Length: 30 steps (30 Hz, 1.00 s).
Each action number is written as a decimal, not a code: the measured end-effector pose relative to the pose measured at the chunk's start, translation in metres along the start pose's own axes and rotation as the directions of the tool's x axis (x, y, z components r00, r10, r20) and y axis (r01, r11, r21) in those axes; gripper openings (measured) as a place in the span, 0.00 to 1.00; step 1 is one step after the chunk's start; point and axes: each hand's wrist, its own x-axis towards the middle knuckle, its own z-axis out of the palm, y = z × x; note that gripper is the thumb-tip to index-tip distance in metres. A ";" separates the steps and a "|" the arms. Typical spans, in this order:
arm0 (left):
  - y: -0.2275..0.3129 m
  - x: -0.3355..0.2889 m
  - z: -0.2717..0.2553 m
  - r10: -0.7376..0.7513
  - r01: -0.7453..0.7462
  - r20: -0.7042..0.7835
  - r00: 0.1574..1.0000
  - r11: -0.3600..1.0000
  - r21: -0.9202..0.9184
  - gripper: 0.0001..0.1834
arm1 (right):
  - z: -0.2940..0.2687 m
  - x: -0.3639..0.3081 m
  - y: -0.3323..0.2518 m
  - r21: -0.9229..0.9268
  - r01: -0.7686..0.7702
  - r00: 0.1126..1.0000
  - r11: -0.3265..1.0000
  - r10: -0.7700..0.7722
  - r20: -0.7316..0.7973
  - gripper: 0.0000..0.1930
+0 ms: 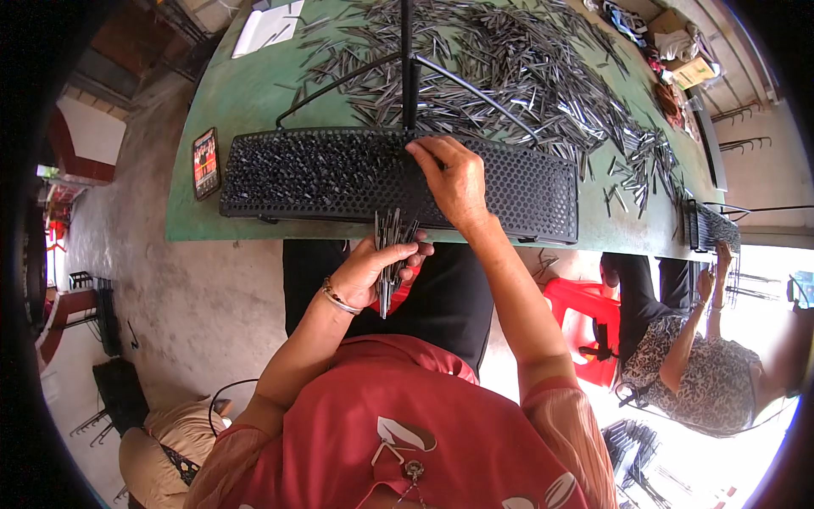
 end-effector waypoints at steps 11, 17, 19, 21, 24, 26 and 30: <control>0.003 -0.008 0.006 -0.038 0.039 -0.079 0.996 0.999 0.005 0.12 | 0.006 -0.004 -0.001 -0.295 0.270 0.962 0.917 -0.242 0.128 0.08; 0.002 -0.007 -0.001 -0.078 0.076 -0.133 0.988 0.997 -0.016 0.12 | 0.005 -0.005 -0.006 -0.291 0.228 0.969 0.929 -0.188 0.158 0.09; 0.001 -0.005 -0.003 -0.089 0.083 -0.143 0.986 0.995 -0.047 0.13 | 0.006 -0.006 -0.005 -0.257 0.190 0.975 0.947 -0.151 0.164 0.09; 0.001 -0.004 -0.003 -0.102 0.092 -0.149 0.984 0.993 -0.077 0.13 | 0.006 -0.008 -0.001 -0.210 0.136 0.982 0.968 -0.104 0.160 0.09; 0.002 -0.005 -0.001 -0.103 0.096 -0.137 0.985 0.994 -0.055 0.14 | 0.007 -0.009 0.004 -0.302 0.249 0.964 0.920 -0.205 0.169 0.12; 0.002 -0.007 0.001 -0.077 0.074 -0.156 0.985 0.997 -0.022 0.12 | 0.005 -0.010 -0.002 -0.296 0.209 0.974 0.932 -0.172 0.147 0.12; 0.006 -0.015 0.000 -0.024 0.039 -0.178 0.984 0.996 0.080 0.10 | -0.017 -0.014 -0.021 -0.052 0.143 0.939 0.988 -0.119 0.324 0.15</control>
